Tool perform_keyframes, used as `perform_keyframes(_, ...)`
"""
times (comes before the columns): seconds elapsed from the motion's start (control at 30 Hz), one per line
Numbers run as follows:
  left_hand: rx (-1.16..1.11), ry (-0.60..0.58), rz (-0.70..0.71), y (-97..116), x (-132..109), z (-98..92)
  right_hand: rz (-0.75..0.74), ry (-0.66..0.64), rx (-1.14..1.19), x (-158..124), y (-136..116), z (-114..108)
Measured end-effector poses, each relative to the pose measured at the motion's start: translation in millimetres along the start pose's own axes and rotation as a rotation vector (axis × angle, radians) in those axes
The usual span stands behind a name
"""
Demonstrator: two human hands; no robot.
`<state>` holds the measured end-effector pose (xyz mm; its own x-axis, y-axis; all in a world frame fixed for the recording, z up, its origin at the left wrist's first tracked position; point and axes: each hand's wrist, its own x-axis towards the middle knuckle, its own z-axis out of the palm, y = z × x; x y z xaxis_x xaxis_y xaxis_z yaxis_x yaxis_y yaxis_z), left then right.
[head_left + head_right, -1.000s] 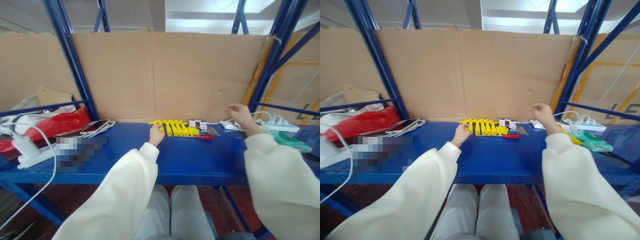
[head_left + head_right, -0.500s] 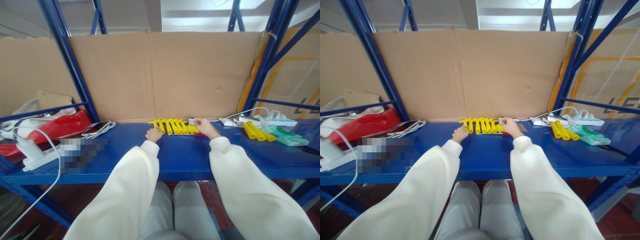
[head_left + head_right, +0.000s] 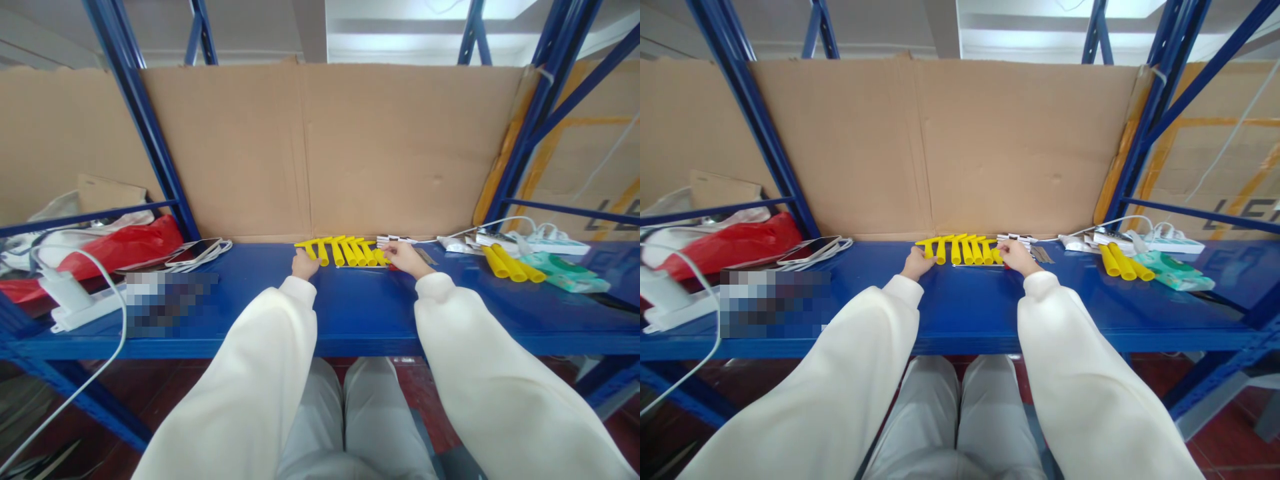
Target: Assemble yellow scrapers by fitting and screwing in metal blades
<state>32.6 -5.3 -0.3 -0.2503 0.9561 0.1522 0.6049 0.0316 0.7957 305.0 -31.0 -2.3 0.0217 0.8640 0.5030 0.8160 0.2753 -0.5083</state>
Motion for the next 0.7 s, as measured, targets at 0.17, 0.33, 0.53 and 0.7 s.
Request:
perform_keyframes(0.17, -0.456, -0.031, -0.244, 8, 5, 4.9, 0.003, -0.009, 0.006, 1, 2, 0)
perform_keyframes(0.33, -0.617, -0.075, -0.254, 11, 4, 5.3, 0.014, -0.011, 0.033, 1, 1, 1)
perform_keyframes(0.53, -0.742, -0.035, -0.277, 11, 5, 0.8, 0.026, -0.026, 0.022, 0, 1, 1)
perform_keyframes(0.7, -0.884, -0.049, -0.072, 16, 0, -5.2, 0.04, -0.036, 0.025, -1, -2, -1)
